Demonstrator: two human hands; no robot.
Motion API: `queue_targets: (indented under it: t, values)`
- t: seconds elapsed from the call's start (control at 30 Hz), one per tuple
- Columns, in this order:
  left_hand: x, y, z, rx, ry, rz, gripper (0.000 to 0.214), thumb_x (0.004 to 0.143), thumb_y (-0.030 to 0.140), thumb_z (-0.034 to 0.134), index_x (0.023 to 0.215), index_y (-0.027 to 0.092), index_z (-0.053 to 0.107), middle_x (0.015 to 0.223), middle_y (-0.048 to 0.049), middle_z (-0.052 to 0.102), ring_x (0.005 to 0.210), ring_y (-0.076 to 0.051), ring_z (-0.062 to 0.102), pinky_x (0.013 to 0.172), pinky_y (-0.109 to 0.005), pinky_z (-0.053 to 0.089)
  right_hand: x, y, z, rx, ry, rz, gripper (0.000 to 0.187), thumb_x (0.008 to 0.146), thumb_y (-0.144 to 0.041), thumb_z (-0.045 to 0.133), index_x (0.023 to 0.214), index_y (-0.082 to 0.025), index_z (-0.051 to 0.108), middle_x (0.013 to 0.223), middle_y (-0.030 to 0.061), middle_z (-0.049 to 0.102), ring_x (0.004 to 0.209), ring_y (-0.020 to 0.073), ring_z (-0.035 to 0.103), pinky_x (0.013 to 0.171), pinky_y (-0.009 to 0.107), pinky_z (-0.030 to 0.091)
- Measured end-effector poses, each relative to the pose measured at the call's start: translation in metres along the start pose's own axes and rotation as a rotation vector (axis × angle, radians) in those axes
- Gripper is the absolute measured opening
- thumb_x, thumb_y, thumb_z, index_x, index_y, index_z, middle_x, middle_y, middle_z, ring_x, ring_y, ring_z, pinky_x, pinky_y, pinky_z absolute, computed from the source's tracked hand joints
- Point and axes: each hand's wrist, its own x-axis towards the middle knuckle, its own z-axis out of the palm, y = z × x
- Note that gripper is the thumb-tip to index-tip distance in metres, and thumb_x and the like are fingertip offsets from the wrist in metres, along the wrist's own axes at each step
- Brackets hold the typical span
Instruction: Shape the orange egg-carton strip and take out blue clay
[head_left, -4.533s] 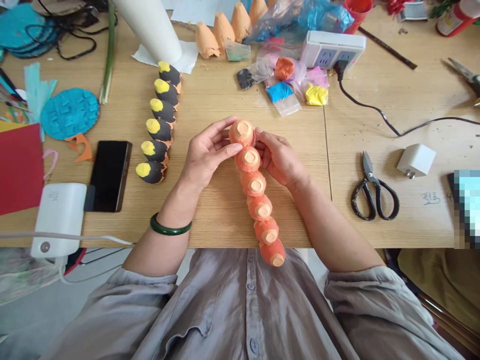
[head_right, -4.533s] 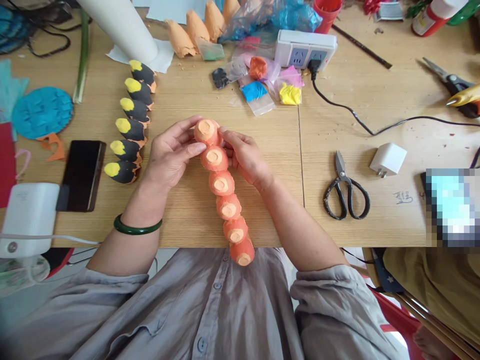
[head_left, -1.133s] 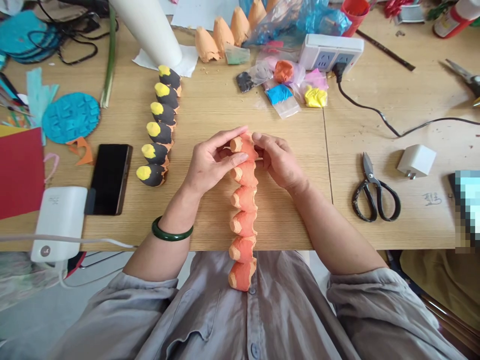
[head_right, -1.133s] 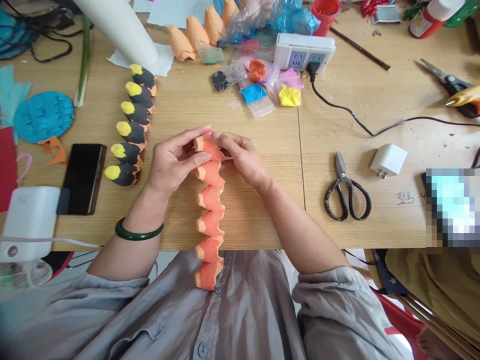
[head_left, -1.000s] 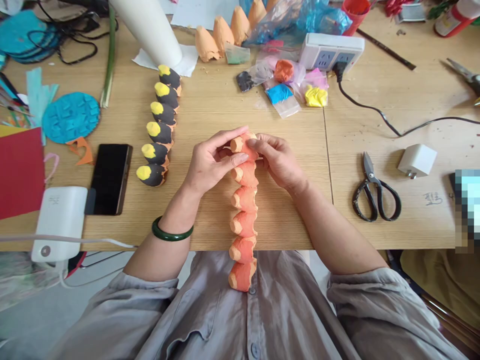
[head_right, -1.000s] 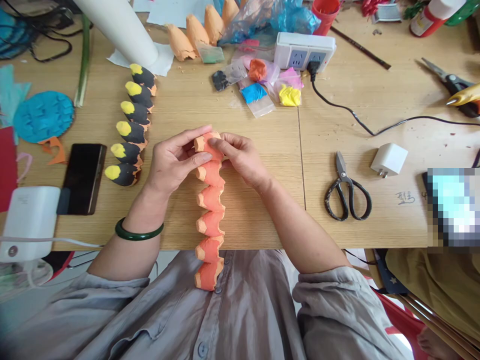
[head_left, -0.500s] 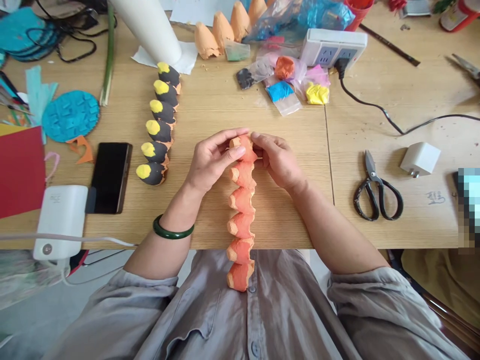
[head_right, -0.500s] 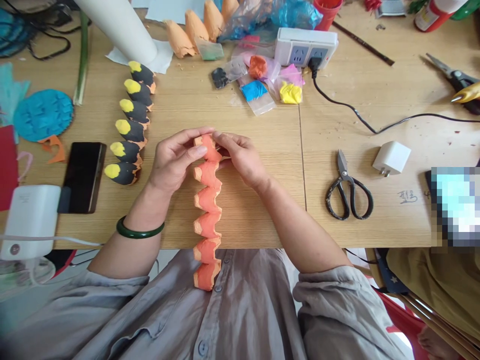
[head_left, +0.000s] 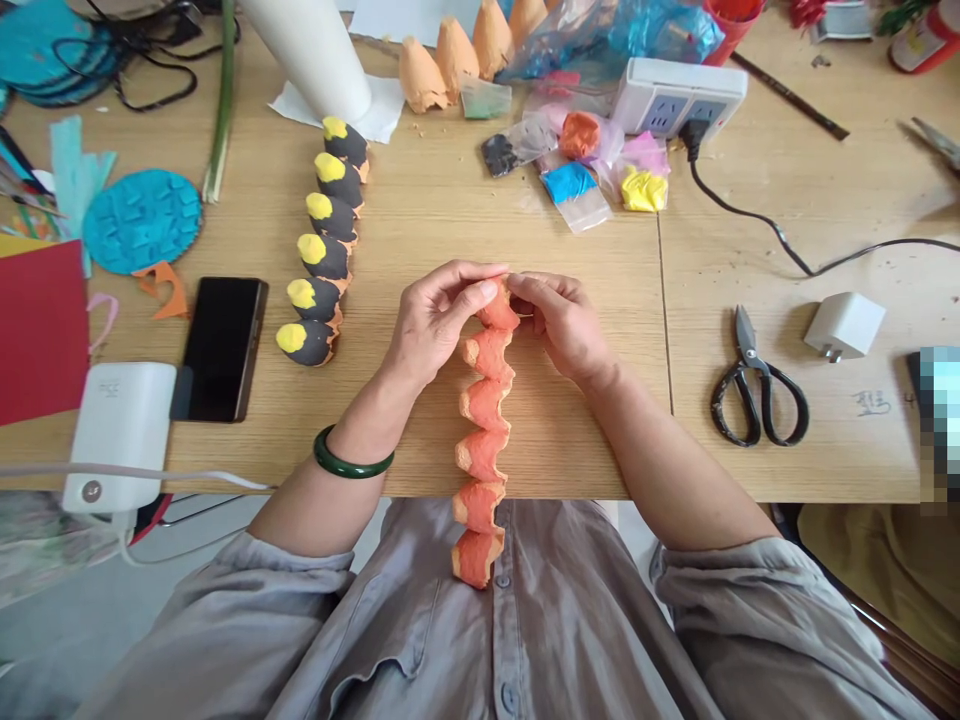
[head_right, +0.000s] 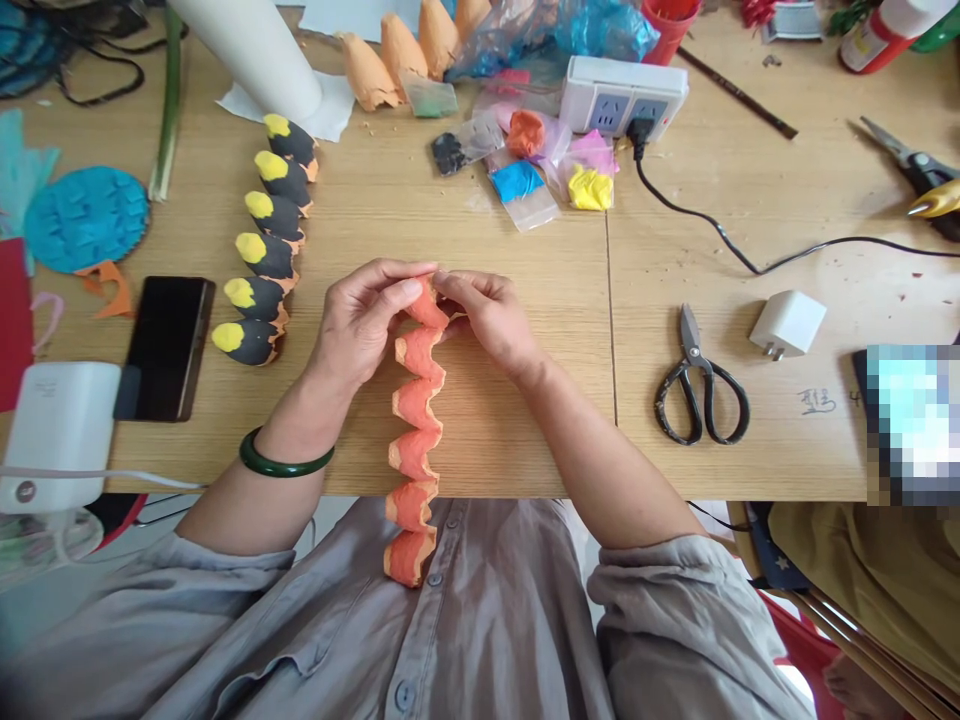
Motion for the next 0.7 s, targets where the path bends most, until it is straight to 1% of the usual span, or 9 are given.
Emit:
queue_targets:
  t: [0.13, 0.23, 0.33, 0.4, 0.47, 0.6, 0.7]
  values:
    - [-0.0017, -0.0021, -0.0003, -0.046, -0.002, -0.044, 0.038, 0.097, 0.064, 0.090, 0.114, 0.030, 0.093, 0.122, -0.0041, 0.089, 0.129, -0.030, 0.080, 0.121, -0.045, 0.062, 0.0009, 0.0017, -0.0023, 0.006, 0.011, 0.019, 0.052, 0.084, -0.061, 0.095, 0.068, -0.023, 0.062, 0.073, -0.0011, 0.063, 0.072, 0.0136, 0.060, 0.063, 0.024, 0.056]
    - [-0.0032, -0.0003, -0.0008, -0.105, -0.033, -0.084, 0.038, 0.103, 0.064, 0.084, 0.114, 0.030, 0.094, 0.123, -0.0051, 0.088, 0.129, -0.031, 0.080, 0.117, -0.045, 0.064, 0.0013, 0.0025, -0.0032, 0.016, 0.007, 0.016, 0.048, 0.087, -0.059, 0.093, 0.071, -0.023, 0.066, 0.074, -0.0005, 0.065, 0.075, 0.0144, 0.063, 0.065, 0.024, 0.057]
    - [-0.0030, 0.0025, -0.0014, -0.120, -0.049, -0.101, 0.037, 0.097, 0.062, 0.092, 0.115, 0.029, 0.093, 0.119, -0.0047, 0.088, 0.121, -0.028, 0.082, 0.110, -0.042, 0.066, 0.0003, 0.0014, -0.0023, 0.018, -0.003, 0.012, 0.050, 0.084, -0.061, 0.095, 0.070, -0.023, 0.066, 0.075, -0.0005, 0.066, 0.074, 0.0141, 0.063, 0.066, 0.024, 0.057]
    - [-0.0020, 0.0032, -0.0016, -0.117, -0.047, -0.108, 0.040, 0.090, 0.059, 0.099, 0.115, 0.029, 0.092, 0.116, -0.0043, 0.088, 0.116, -0.026, 0.082, 0.110, -0.041, 0.066, -0.0011, -0.0004, -0.0010, -0.003, 0.004, 0.013, 0.052, 0.083, -0.062, 0.096, 0.069, -0.023, 0.065, 0.074, -0.0007, 0.065, 0.074, 0.0140, 0.062, 0.066, 0.024, 0.058]
    - [-0.0008, 0.0032, -0.0019, -0.127, -0.042, -0.132, 0.043, 0.085, 0.058, 0.103, 0.114, 0.028, 0.091, 0.114, -0.0048, 0.088, 0.115, -0.027, 0.082, 0.110, -0.043, 0.066, -0.0026, -0.0020, 0.0001, -0.029, 0.006, 0.014, 0.051, 0.086, -0.061, 0.094, 0.069, -0.023, 0.065, 0.074, -0.0004, 0.066, 0.075, 0.0145, 0.064, 0.066, 0.024, 0.058]
    - [-0.0003, 0.0037, -0.0021, -0.140, -0.033, -0.197, 0.046, 0.083, 0.059, 0.101, 0.114, 0.026, 0.090, 0.117, -0.0062, 0.088, 0.118, -0.030, 0.082, 0.110, -0.046, 0.068, -0.0036, -0.0027, 0.0009, -0.037, -0.005, 0.001, 0.050, 0.089, -0.058, 0.091, 0.069, -0.022, 0.064, 0.073, -0.0002, 0.067, 0.076, 0.0148, 0.065, 0.065, 0.024, 0.058]
    - [-0.0011, 0.0046, -0.0015, -0.140, -0.025, -0.208, 0.047, 0.087, 0.063, 0.094, 0.115, 0.026, 0.089, 0.121, -0.0065, 0.088, 0.120, -0.031, 0.082, 0.108, -0.046, 0.069, -0.0038, -0.0026, 0.0012, -0.049, -0.009, -0.005, 0.050, 0.090, -0.061, 0.091, 0.071, -0.022, 0.068, 0.076, 0.0002, 0.068, 0.077, 0.0148, 0.065, 0.066, 0.024, 0.058]
